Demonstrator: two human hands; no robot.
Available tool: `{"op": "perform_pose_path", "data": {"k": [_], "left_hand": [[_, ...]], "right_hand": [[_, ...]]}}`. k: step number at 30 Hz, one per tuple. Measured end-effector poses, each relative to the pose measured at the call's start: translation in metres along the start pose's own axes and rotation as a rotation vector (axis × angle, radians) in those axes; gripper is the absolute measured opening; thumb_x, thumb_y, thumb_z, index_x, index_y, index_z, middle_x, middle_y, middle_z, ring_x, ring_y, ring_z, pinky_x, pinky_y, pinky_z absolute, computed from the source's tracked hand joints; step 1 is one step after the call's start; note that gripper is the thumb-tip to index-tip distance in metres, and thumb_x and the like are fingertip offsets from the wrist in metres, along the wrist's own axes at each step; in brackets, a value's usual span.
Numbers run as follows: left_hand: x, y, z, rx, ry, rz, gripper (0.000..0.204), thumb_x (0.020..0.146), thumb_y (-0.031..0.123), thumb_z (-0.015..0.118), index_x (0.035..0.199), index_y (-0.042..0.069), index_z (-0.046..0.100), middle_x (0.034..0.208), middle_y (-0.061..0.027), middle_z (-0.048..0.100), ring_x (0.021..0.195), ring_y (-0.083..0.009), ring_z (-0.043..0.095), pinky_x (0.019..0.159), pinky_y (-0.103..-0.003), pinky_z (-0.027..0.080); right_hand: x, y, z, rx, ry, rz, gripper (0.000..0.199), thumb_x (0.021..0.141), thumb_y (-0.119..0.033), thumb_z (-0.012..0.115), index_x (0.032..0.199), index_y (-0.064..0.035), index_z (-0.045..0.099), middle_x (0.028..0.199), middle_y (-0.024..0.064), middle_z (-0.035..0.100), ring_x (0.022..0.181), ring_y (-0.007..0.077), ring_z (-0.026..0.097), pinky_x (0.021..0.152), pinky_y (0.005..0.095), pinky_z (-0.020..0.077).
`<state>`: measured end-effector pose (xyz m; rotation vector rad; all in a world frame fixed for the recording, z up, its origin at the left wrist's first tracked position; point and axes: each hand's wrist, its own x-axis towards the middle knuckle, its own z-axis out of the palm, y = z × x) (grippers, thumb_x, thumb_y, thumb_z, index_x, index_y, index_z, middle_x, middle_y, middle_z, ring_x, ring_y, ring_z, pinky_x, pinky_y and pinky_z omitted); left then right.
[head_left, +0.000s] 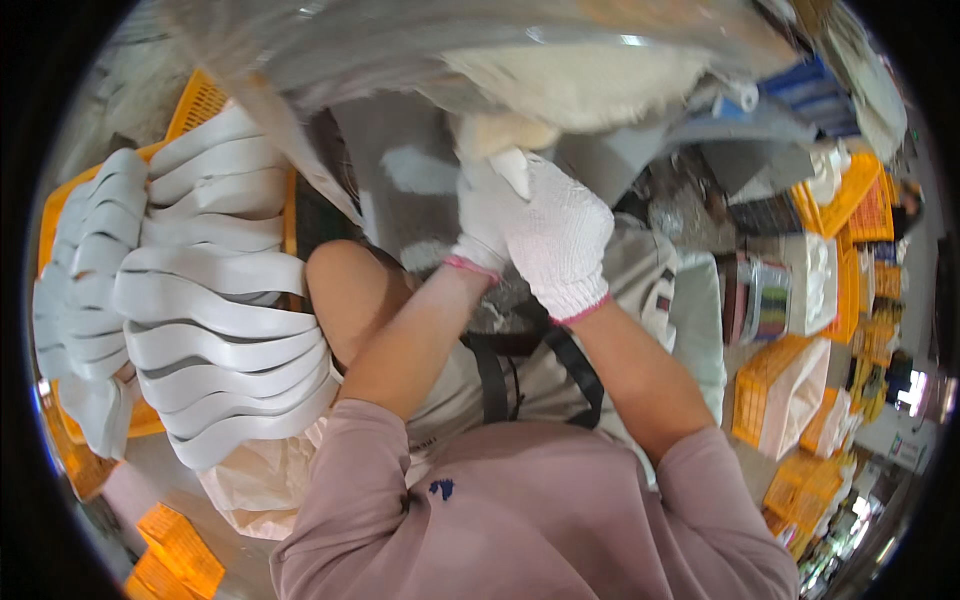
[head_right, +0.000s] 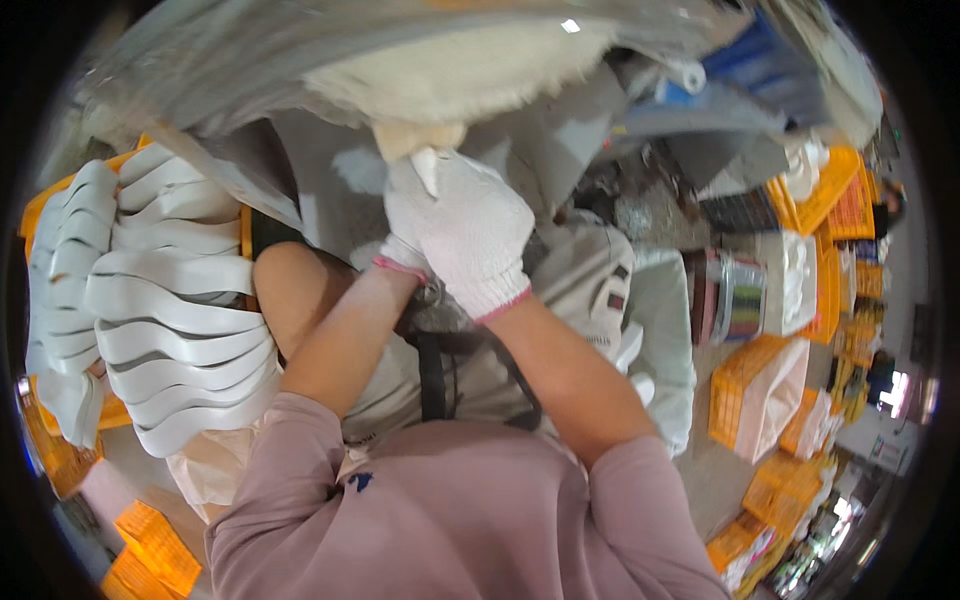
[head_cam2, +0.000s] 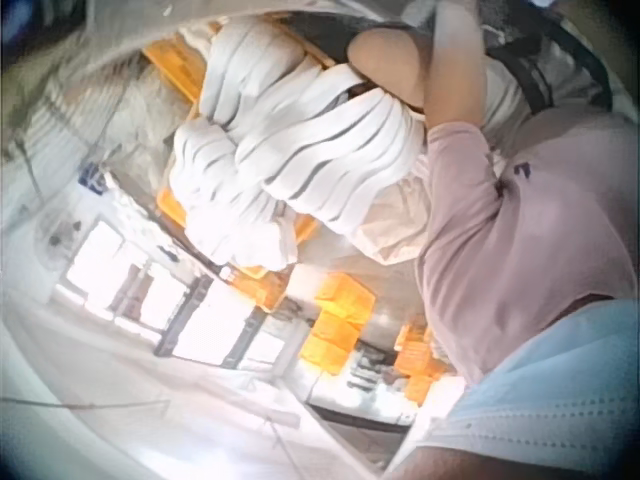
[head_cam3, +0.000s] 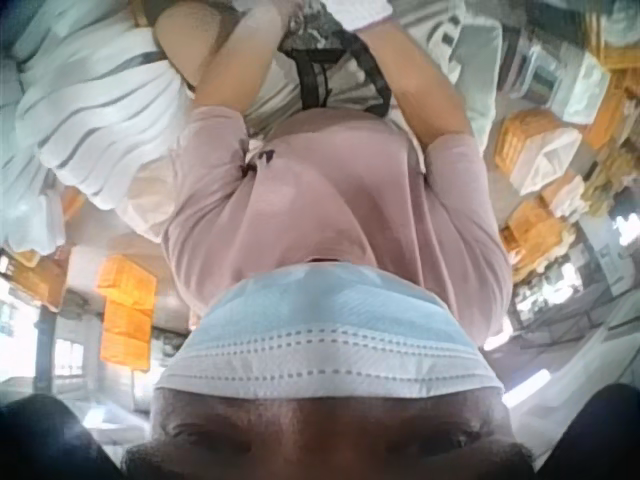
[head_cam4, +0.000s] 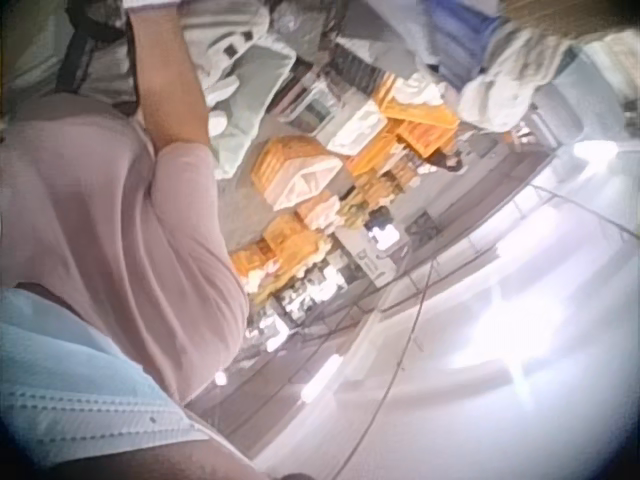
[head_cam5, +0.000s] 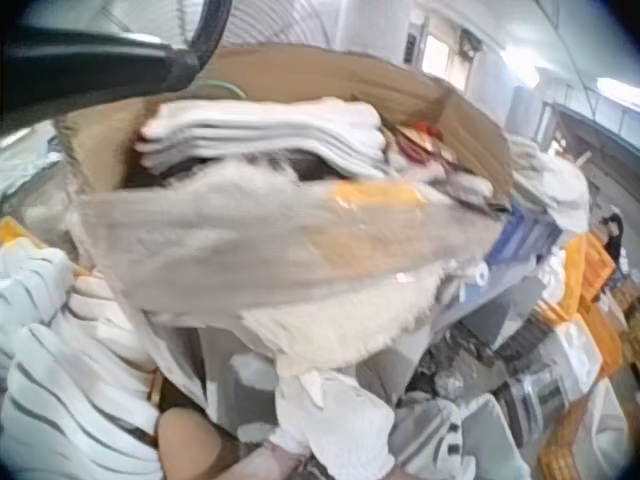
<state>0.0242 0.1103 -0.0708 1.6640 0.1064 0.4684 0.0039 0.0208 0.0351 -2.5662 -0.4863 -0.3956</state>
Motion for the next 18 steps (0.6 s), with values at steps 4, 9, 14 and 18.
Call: {"op": "perform_pose_path", "data": {"k": [4, 9, 14, 18], "left_hand": [[-0.007, -0.016, 0.004, -1.005, -0.144, -0.631, 0.037, 0.108, 0.041, 0.053, 0.113, 0.007, 0.067, 0.107, -0.0066, 0.072, 0.092, -0.0254, 0.071, 0.085, -0.037, 0.058], [0.015, -0.016, 0.004, -1.143, -0.210, -0.960, 0.044, 0.111, 0.046, 0.041, 0.107, 0.011, 0.069, 0.094, -0.0075, 0.071, 0.083, -0.0247, 0.071, 0.075, -0.036, 0.059], [0.026, 0.001, 0.004, -0.746, -0.127, -0.409, 0.044, 0.105, 0.049, 0.056, 0.108, 0.007, 0.068, 0.094, -0.0131, 0.071, 0.086, -0.0311, 0.071, 0.082, -0.046, 0.059], [-0.038, -0.010, 0.009, -1.781, -0.423, -0.859, 0.058, 0.101, 0.059, 0.063, 0.114, 0.002, 0.067, 0.099, -0.0187, 0.071, 0.091, -0.0372, 0.072, 0.091, -0.057, 0.059]], "right_hand": [[0.011, 0.004, -0.008, 0.833, -0.445, 0.280, 0.030, 0.086, -0.023, 0.076, 0.108, -0.0031, 0.075, 0.085, 0.0136, 0.074, 0.079, 0.0223, 0.071, 0.073, 0.0362, 0.0565], [-0.021, -0.022, -0.074, 0.434, -0.593, 0.289, 0.054, 0.076, -0.027, 0.081, 0.122, -0.0014, 0.068, 0.121, 0.0217, 0.071, 0.116, 0.0357, 0.068, 0.093, 0.0459, 0.0564], [0.008, -0.001, -0.048, 0.560, -0.656, 0.096, 0.038, 0.083, -0.028, 0.078, 0.114, -0.0059, 0.072, 0.107, 0.0188, 0.070, 0.090, 0.0373, 0.074, 0.074, 0.0488, 0.0607], [-0.077, 0.000, -0.073, 0.140, -0.392, -0.074, 0.046, 0.086, -0.031, 0.078, 0.119, 0.0001, 0.068, 0.116, 0.0229, 0.066, 0.097, 0.0440, 0.069, 0.085, 0.0508, 0.0573]]}}
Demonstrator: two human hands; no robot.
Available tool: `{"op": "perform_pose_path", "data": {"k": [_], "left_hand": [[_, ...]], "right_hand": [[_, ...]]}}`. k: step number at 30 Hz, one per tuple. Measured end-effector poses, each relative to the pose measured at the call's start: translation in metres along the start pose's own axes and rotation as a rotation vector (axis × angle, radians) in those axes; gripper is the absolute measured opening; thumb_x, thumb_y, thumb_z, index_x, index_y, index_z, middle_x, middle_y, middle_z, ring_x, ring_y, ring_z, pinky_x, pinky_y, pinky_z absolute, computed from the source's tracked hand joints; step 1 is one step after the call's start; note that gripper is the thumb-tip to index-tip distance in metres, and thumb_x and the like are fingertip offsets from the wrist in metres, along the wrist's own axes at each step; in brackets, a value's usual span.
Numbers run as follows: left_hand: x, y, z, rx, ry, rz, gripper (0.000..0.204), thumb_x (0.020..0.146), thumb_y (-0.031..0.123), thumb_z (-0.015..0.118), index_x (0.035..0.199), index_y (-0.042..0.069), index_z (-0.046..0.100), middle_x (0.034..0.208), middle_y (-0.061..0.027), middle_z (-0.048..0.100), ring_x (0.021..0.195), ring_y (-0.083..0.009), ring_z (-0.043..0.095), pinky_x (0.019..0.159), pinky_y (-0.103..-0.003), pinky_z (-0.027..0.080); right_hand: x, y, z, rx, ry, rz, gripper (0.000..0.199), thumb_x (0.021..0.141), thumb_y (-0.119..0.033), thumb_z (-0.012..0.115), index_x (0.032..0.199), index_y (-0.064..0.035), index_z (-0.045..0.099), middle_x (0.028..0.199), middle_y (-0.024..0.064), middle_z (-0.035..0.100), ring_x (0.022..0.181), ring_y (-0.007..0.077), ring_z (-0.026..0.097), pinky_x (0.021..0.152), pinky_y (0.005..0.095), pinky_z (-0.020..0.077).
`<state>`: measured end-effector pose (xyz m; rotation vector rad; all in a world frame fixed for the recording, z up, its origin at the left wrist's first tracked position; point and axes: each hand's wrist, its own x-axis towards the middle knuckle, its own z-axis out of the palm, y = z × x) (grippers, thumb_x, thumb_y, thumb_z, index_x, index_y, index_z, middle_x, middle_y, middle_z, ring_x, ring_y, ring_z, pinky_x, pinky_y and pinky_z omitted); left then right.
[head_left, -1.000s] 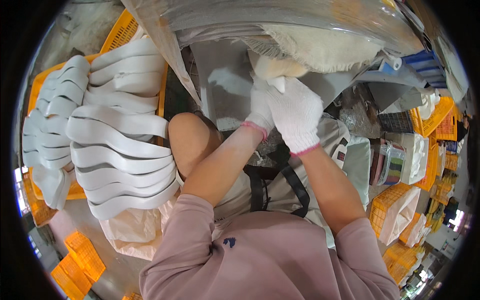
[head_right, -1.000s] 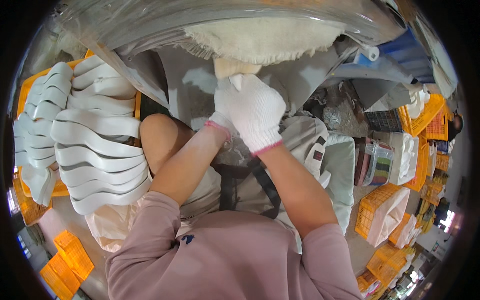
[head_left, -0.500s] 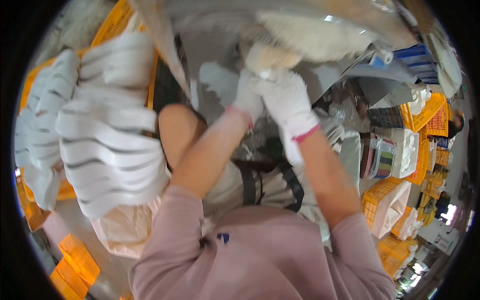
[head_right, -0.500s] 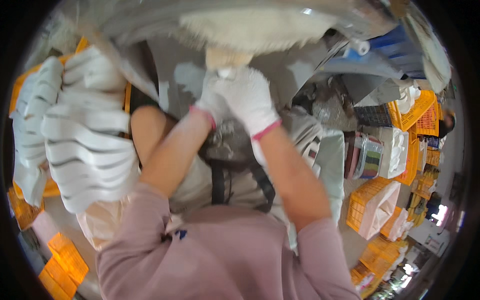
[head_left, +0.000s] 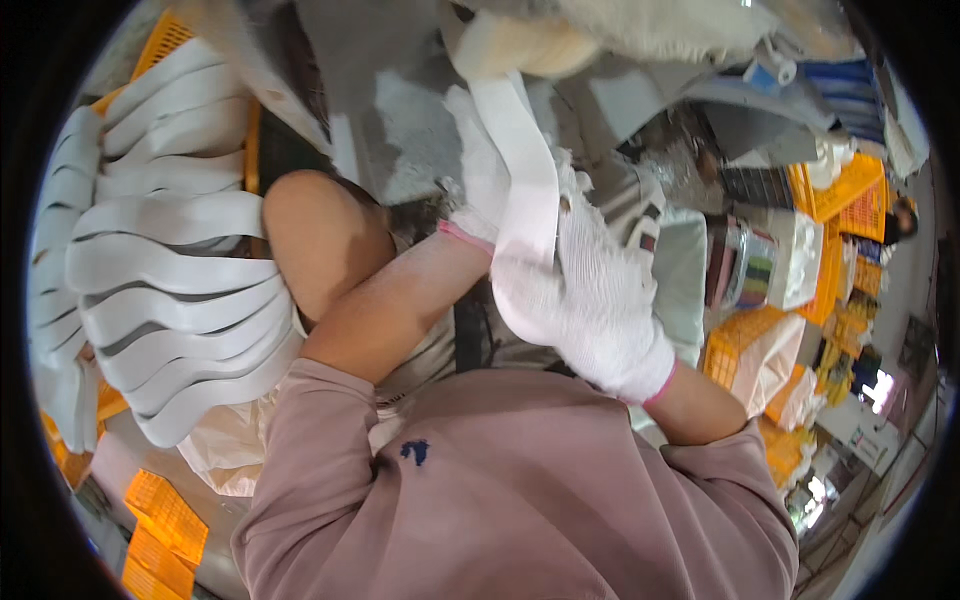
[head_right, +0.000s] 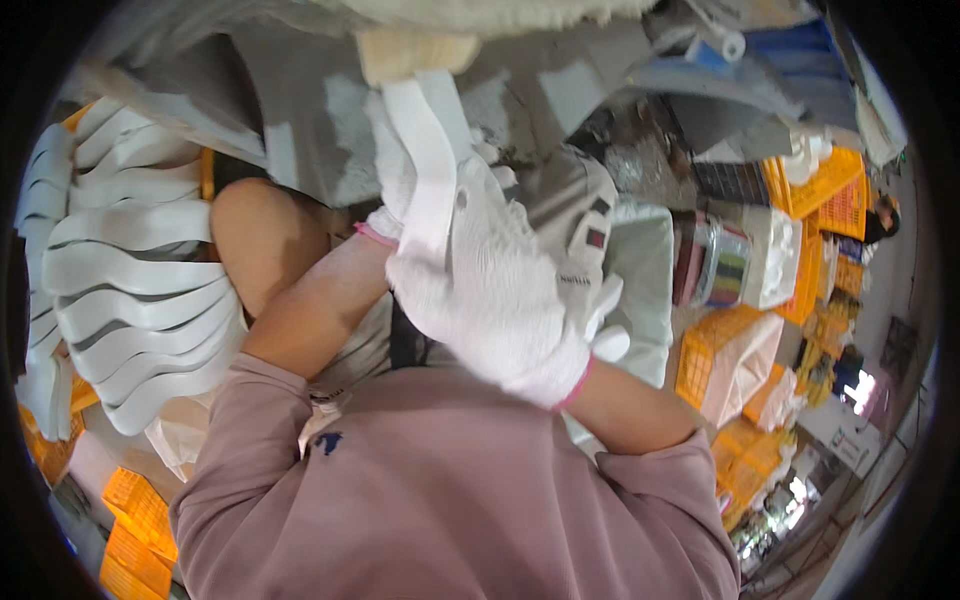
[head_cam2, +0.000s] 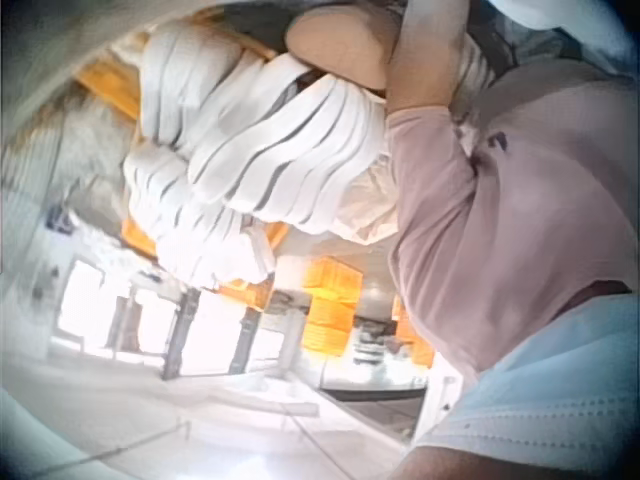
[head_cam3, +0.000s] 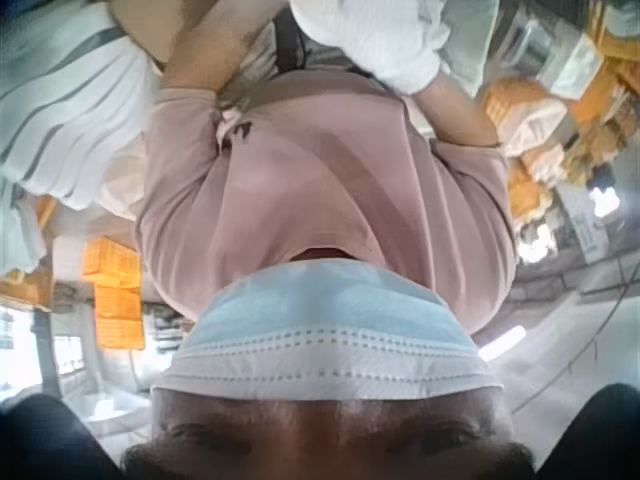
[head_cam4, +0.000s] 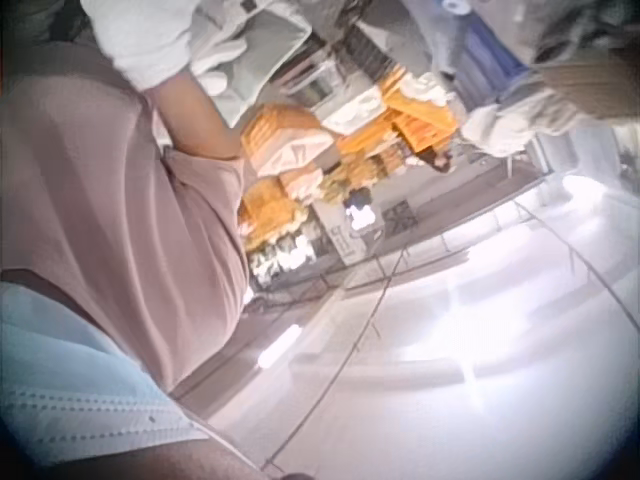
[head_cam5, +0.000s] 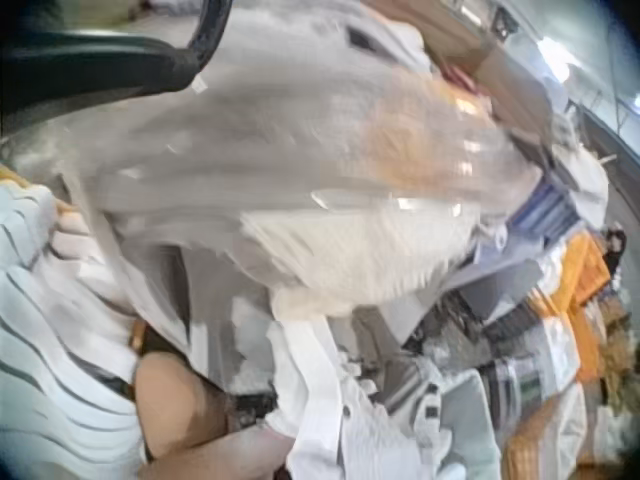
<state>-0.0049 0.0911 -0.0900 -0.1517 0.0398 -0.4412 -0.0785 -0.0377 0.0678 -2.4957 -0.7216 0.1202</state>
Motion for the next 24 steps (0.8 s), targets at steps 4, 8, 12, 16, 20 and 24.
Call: {"op": "perform_pose_path", "data": {"k": [4, 8, 12, 16, 20, 24], "left_hand": [[0.011, 0.012, -0.031, -0.023, -0.058, 0.167, 0.063, 0.102, 0.059, 0.060, 0.124, 0.000, 0.062, 0.108, -0.0221, 0.070, 0.101, -0.0379, 0.071, 0.104, -0.062, 0.055], [0.043, 0.059, -0.023, 0.516, 0.100, 0.370, 0.048, 0.107, 0.036, 0.050, 0.133, -0.003, 0.061, 0.117, -0.0226, 0.070, 0.111, -0.0355, 0.070, 0.102, -0.051, 0.058], [0.027, 0.065, 0.008, 1.264, 0.561, 0.445, 0.047, 0.108, 0.030, 0.039, 0.129, -0.004, 0.064, 0.121, -0.0217, 0.071, 0.112, -0.0357, 0.072, 0.098, -0.046, 0.061], [0.014, 0.042, 0.031, 0.414, 0.260, 0.237, 0.025, 0.104, 0.028, 0.057, 0.114, 0.007, 0.067, 0.105, -0.0100, 0.074, 0.098, -0.0274, 0.073, 0.088, -0.038, 0.058], [0.020, 0.022, 0.024, 1.235, 0.606, 0.880, 0.040, 0.109, 0.035, 0.046, 0.130, 0.003, 0.061, 0.121, -0.0156, 0.071, 0.108, -0.0290, 0.070, 0.098, -0.041, 0.056], [0.020, 0.022, -0.002, 0.539, 0.369, 0.498, 0.050, 0.112, 0.042, 0.036, 0.133, 0.008, 0.066, 0.117, -0.0161, 0.072, 0.105, -0.0320, 0.070, 0.097, -0.041, 0.057]], "right_hand": [[-0.013, -0.010, -0.003, -0.071, -0.012, 0.145, 0.057, 0.081, -0.034, 0.086, 0.123, -0.0002, 0.068, 0.117, 0.0224, 0.071, 0.103, 0.0381, 0.072, 0.085, 0.0462, 0.0587], [0.075, -0.006, -0.001, -0.043, 0.205, 0.088, 0.051, 0.077, -0.034, 0.087, 0.115, -0.0051, 0.071, 0.096, 0.0164, 0.074, 0.090, 0.0381, 0.075, 0.078, 0.0448, 0.0601], [0.087, 0.003, 0.004, -0.052, 0.119, 0.076, 0.044, 0.080, -0.031, 0.082, 0.111, -0.0030, 0.071, 0.097, 0.0182, 0.074, 0.089, 0.0400, 0.074, 0.078, 0.0452, 0.0601], [0.068, 0.008, 0.017, 0.030, 0.287, 0.120, 0.046, 0.077, -0.035, 0.086, 0.107, -0.0022, 0.074, 0.100, 0.0187, 0.075, 0.089, 0.0389, 0.075, 0.078, 0.0459, 0.0605], [0.103, 0.008, 0.025, -0.035, 0.282, 0.153, 0.046, 0.075, -0.041, 0.089, 0.099, -0.0036, 0.077, 0.093, 0.0208, 0.076, 0.091, 0.0394, 0.076, 0.083, 0.0441, 0.0602], [0.103, 0.006, 0.015, 0.239, -0.017, 0.227, 0.048, 0.081, -0.041, 0.081, 0.110, -0.0035, 0.073, 0.088, 0.0212, 0.072, 0.088, 0.0401, 0.072, 0.080, 0.0495, 0.0582]]}}
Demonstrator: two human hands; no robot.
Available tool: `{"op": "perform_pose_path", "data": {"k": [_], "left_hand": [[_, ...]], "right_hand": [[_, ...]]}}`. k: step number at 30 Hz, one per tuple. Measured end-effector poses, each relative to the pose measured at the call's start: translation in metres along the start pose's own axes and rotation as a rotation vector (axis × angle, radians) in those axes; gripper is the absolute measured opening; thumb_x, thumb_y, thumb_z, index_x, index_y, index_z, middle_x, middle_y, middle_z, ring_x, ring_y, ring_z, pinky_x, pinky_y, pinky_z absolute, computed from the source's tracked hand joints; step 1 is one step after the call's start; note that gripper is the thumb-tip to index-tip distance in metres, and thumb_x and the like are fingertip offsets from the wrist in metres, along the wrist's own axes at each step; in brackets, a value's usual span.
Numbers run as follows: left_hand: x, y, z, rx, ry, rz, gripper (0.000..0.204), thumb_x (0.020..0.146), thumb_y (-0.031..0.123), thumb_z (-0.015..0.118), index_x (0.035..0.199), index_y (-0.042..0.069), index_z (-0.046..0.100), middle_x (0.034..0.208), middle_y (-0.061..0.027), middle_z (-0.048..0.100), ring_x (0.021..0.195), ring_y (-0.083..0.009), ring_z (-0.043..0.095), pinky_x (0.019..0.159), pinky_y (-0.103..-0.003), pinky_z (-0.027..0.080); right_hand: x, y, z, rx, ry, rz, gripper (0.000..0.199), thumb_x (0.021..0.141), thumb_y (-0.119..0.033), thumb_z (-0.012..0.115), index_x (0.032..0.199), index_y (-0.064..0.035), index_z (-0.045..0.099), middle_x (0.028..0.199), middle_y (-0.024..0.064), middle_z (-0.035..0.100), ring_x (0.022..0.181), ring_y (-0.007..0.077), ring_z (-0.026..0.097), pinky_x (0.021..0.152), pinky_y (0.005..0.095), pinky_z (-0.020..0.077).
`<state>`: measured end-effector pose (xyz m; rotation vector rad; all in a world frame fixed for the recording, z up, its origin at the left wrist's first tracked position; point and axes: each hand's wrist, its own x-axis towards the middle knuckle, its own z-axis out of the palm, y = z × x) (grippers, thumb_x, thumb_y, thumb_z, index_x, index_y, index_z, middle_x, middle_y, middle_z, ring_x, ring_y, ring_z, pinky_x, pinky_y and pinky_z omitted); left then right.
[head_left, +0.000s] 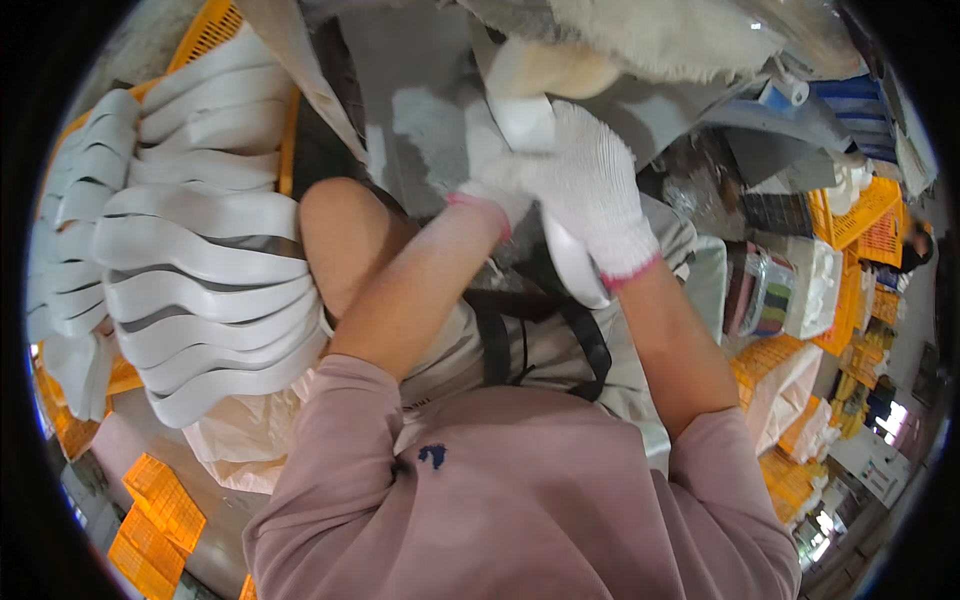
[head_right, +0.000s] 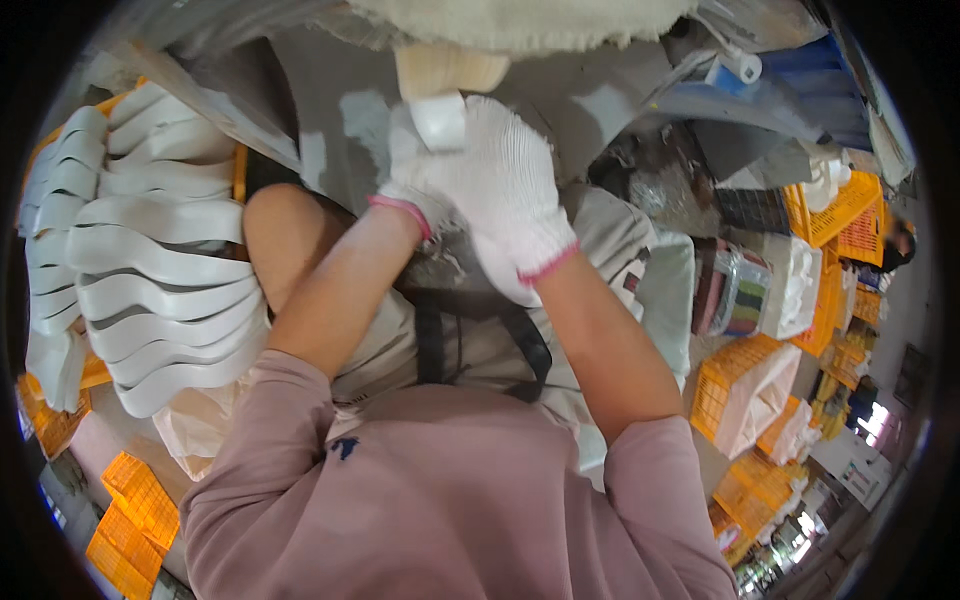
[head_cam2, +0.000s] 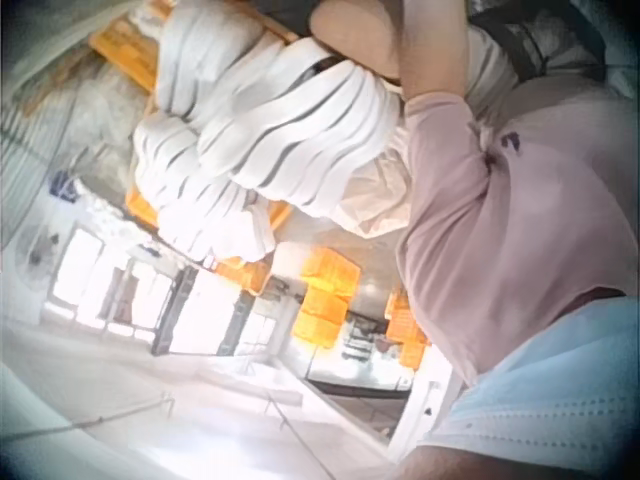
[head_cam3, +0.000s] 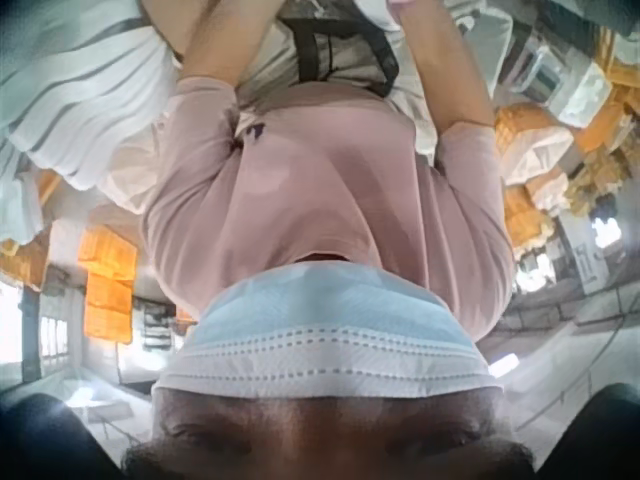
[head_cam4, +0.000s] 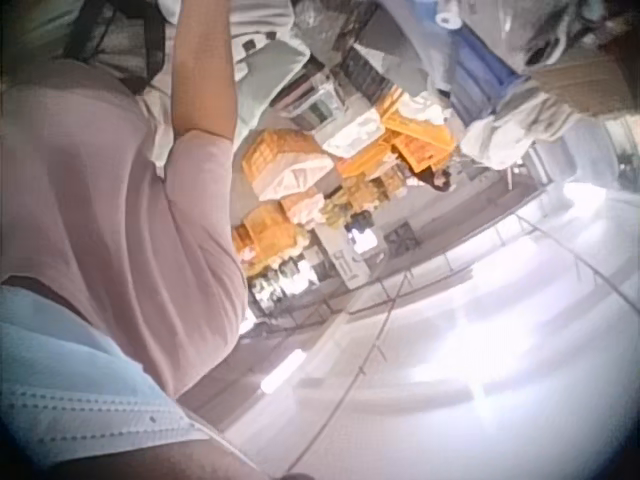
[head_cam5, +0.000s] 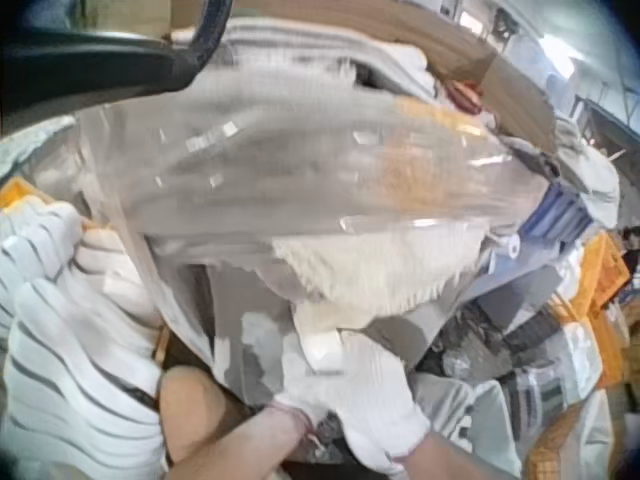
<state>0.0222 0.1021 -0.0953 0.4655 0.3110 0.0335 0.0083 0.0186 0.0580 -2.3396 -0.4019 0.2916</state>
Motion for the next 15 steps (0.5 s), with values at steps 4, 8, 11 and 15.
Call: {"op": "perform_pose_path", "data": {"k": [4, 8, 11, 15], "left_hand": [[0.026, 0.015, 0.001, -0.156, 0.221, -0.469, 0.042, 0.108, 0.043, 0.040, 0.113, 0.011, 0.067, 0.103, -0.0091, 0.072, 0.094, -0.0301, 0.069, 0.088, -0.042, 0.058], [0.051, 0.039, 0.023, 0.268, -0.105, -0.011, 0.048, 0.106, 0.049, 0.043, 0.115, 0.008, 0.066, 0.105, -0.0147, 0.070, 0.093, -0.0328, 0.068, 0.087, -0.046, 0.058], [0.031, 0.024, 0.025, 0.132, -0.075, -0.162, 0.051, 0.106, 0.051, 0.045, 0.120, 0.006, 0.064, 0.108, -0.0168, 0.069, 0.095, -0.0322, 0.068, 0.088, -0.047, 0.057], [-0.043, -0.002, 0.020, -0.064, 0.039, -0.216, 0.049, 0.111, 0.048, 0.047, 0.129, 0.005, 0.062, 0.114, -0.0116, 0.069, 0.099, -0.0246, 0.069, 0.095, -0.042, 0.056]], "right_hand": [[-0.068, -0.015, -0.013, -0.447, -0.119, -0.125, 0.049, 0.083, -0.025, 0.073, 0.126, -0.0057, 0.064, 0.099, 0.0234, 0.066, 0.095, 0.0417, 0.068, 0.082, 0.0539, 0.0558], [-0.011, -0.018, -0.025, -0.321, -0.119, 0.041, 0.038, 0.080, -0.021, 0.072, 0.114, -0.0037, 0.071, 0.090, 0.0254, 0.070, 0.089, 0.0463, 0.070, 0.079, 0.0510, 0.0576], [-0.039, -0.037, -0.033, -0.477, -0.099, -0.113, 0.036, 0.081, -0.019, 0.069, 0.113, -0.0027, 0.071, 0.090, 0.0236, 0.070, 0.088, 0.0452, 0.070, 0.079, 0.0510, 0.0579], [-0.152, 0.017, -0.045, -0.428, -0.114, 0.043, 0.036, 0.081, -0.011, 0.072, 0.116, -0.0027, 0.073, 0.095, 0.0201, 0.073, 0.091, 0.0398, 0.071, 0.081, 0.0480, 0.0572]]}}
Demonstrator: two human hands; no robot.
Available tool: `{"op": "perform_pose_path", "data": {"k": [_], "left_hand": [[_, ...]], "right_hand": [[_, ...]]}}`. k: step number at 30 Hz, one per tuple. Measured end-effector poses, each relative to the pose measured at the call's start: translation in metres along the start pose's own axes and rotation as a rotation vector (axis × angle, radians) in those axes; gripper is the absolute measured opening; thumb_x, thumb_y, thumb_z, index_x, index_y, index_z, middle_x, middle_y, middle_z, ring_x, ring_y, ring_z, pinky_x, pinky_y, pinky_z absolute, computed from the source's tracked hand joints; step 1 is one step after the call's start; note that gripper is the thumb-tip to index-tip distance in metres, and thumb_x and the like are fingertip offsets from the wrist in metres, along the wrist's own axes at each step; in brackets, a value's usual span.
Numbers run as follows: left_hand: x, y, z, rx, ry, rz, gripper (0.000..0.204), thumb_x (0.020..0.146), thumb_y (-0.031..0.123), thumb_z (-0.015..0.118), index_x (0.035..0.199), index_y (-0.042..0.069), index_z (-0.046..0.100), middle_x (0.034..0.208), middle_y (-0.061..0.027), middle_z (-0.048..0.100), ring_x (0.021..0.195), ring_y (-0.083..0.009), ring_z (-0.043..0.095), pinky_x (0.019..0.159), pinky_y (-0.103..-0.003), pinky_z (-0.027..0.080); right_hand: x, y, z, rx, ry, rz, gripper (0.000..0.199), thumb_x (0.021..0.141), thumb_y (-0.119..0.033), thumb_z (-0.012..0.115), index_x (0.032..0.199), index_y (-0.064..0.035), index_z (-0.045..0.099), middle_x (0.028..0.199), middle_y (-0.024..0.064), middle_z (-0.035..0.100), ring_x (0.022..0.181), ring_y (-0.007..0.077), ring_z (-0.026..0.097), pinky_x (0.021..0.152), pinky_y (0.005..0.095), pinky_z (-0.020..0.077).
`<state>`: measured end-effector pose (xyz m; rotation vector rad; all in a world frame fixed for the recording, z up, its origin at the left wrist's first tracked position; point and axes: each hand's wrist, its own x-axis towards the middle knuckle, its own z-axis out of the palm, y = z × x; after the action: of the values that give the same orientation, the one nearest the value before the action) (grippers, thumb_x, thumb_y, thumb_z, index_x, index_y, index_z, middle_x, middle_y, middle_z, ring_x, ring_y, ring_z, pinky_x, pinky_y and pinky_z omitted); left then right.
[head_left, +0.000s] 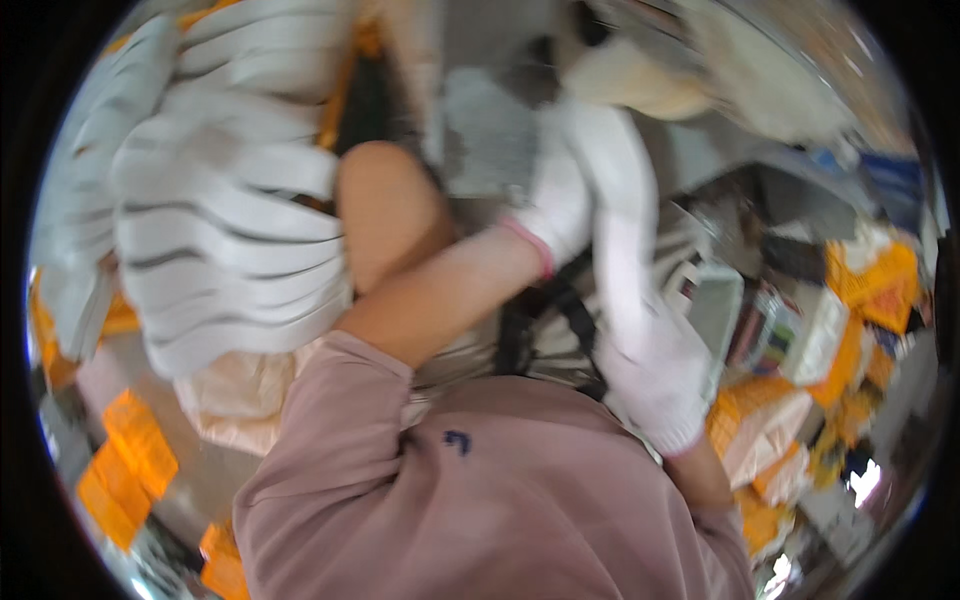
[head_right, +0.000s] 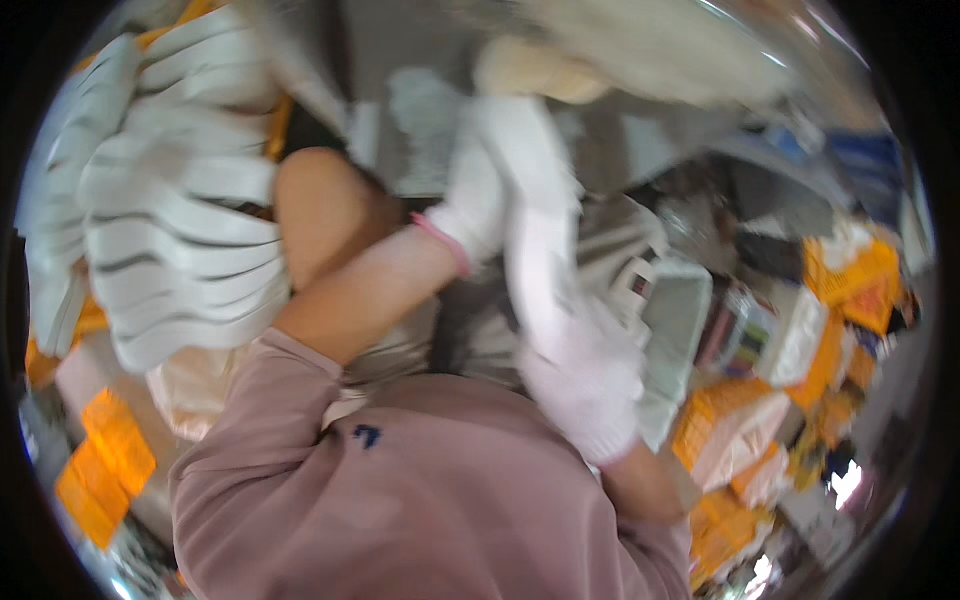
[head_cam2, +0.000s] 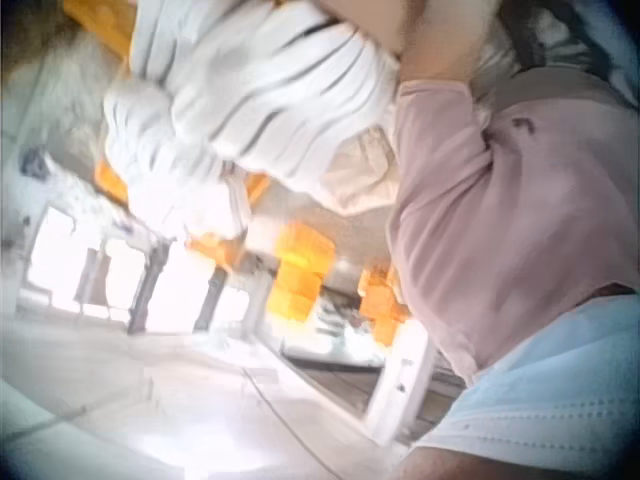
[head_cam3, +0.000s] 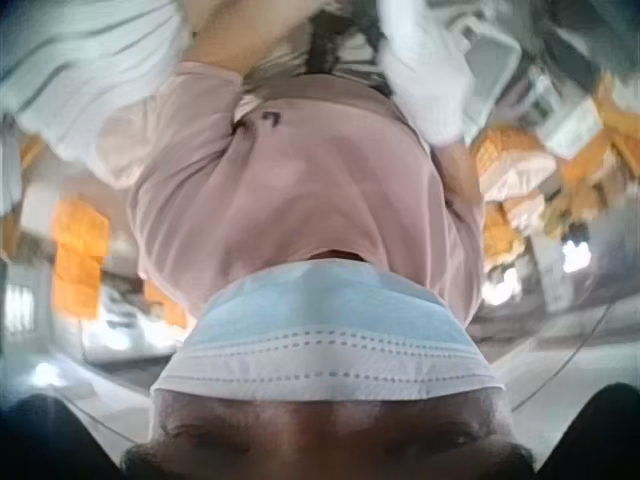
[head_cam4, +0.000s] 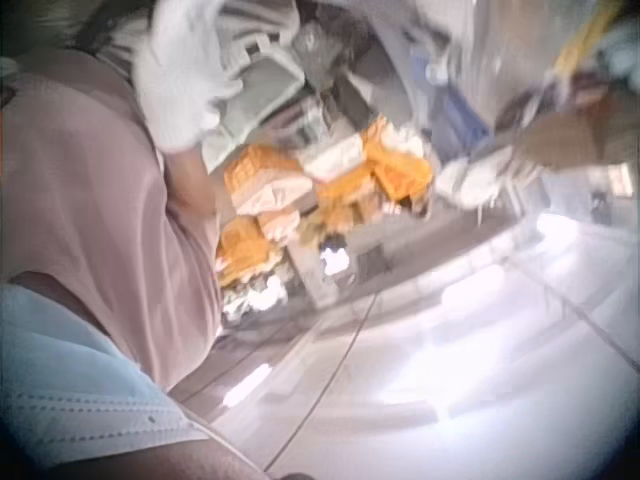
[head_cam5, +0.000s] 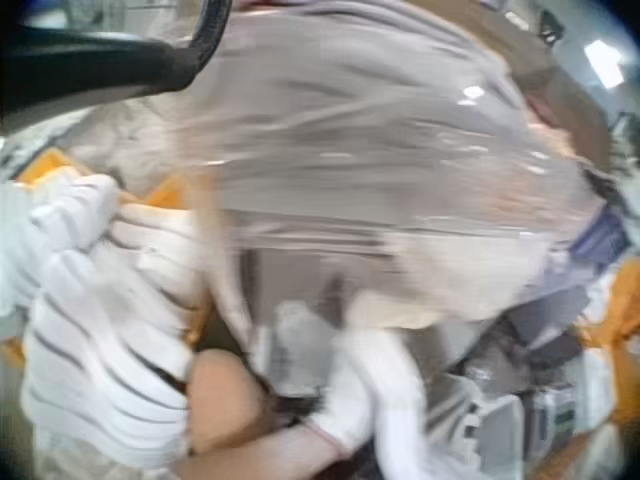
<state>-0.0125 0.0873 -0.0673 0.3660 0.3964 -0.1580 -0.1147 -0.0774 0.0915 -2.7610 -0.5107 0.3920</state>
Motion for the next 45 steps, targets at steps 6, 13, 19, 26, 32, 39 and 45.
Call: {"op": "perform_pose_path", "data": {"k": [6, 13, 19, 26, 32, 39, 45], "left_hand": [[-0.142, 0.156, 0.015, 2.067, -0.193, 1.165, 0.015, 0.093, 0.025, 0.070, 0.099, 0.013, 0.075, 0.098, -0.0052, 0.072, 0.086, -0.0296, 0.070, 0.080, -0.042, 0.058], [-0.147, 0.303, -0.014, 2.775, 0.031, -0.221, 0.059, 0.083, 0.033, 0.081, 0.137, 0.012, 0.066, 0.128, -0.0128, 0.070, 0.117, -0.0355, 0.067, 0.099, -0.047, 0.054], [-0.140, 0.301, -0.022, 2.943, -0.116, -0.316, 0.061, 0.081, 0.029, 0.080, 0.137, 0.010, 0.065, 0.114, -0.0144, 0.074, 0.115, -0.0375, 0.069, 0.104, -0.047, 0.049], [-0.145, 0.313, -0.003, 3.258, -0.237, 0.125, 0.025, 0.087, 0.020, 0.071, 0.111, 0.013, 0.073, 0.105, -0.0093, 0.076, 0.101, -0.0304, 0.072, 0.104, -0.044, 0.048], [-0.254, 0.342, 0.059, 2.288, 0.740, 1.310, 0.026, 0.092, 0.013, 0.070, 0.117, 0.010, 0.074, 0.111, -0.0108, 0.074, 0.106, -0.0314, 0.070, 0.096, -0.043, 0.055], [-0.213, 0.103, 0.000, 0.379, 0.447, 1.054, 0.029, 0.100, 0.011, 0.066, 0.128, 0.005, 0.067, 0.120, -0.0101, 0.071, 0.112, -0.0278, 0.068, 0.100, -0.043, 0.055], [-0.054, -0.047, 0.052, -0.079, 0.111, -0.020, 0.041, 0.102, 0.011, 0.068, 0.141, 0.002, 0.060, 0.132, -0.0093, 0.068, 0.120, -0.0249, 0.066, 0.106, -0.041, 0.053]], "right_hand": [[-0.130, 0.147, 0.032, -0.234, 0.101, 0.523, 0.064, 0.086, -0.023, 0.068, 0.147, -0.0069, 0.060, 0.129, 0.0293, 0.066, 0.118, 0.0459, 0.065, 0.096, 0.0508, 0.0519], [-0.044, 0.159, 0.039, -0.051, -0.010, 0.181, 0.054, 0.094, -0.021, 0.068, 0.143, 0.0019, 0.063, 0.130, 0.0267, 0.070, 0.117, 0.0440, 0.066, 0.104, 0.0453, 0.0513], [-0.018, 0.140, 0.057, 0.132, 0.104, -0.022, 0.039, 0.095, -0.013, 0.071, 0.131, 0.0028, 0.070, 0.125, 0.0238, 0.072, 0.115, 0.0399, 0.069, 0.101, 0.0446, 0.0533], [-0.041, 0.093, 0.074, 0.225, 0.225, -0.102, 0.039, 0.093, -0.008, 0.072, 0.131, 0.0014, 0.072, 0.122, 0.0229, 0.073, 0.111, 0.0362, 0.072, 0.097, 0.0426, 0.0558], [-0.026, 0.084, 0.058, 0.285, 0.136, 0.010, 0.049, 0.094, -0.011, 0.073, 0.141, 0.0013, 0.066, 0.147, 0.0256, 0.063, 0.133, 0.0384, 0.064, 0.107, 0.0416, 0.0516], [-0.031, 0.017, 0.024, 1.001, 0.025, -0.023, 0.077, 0.090, -0.020, 0.076, 0.155, 0.0078, 0.047, 0.153, 0.0210, 0.058, 0.141, 0.0278, 0.055, 0.120, 0.0409, 0.0417], [-0.059, 0.033, -0.008, 0.586, 0.355, 0.366, 0.060, 0.094, -0.034, 0.076, 0.138, 0.0041, 0.063, 0.129, 0.0266, 0.067, 0.118, 0.0446, 0.064, 0.099, 0.0479, 0.0508]]}}
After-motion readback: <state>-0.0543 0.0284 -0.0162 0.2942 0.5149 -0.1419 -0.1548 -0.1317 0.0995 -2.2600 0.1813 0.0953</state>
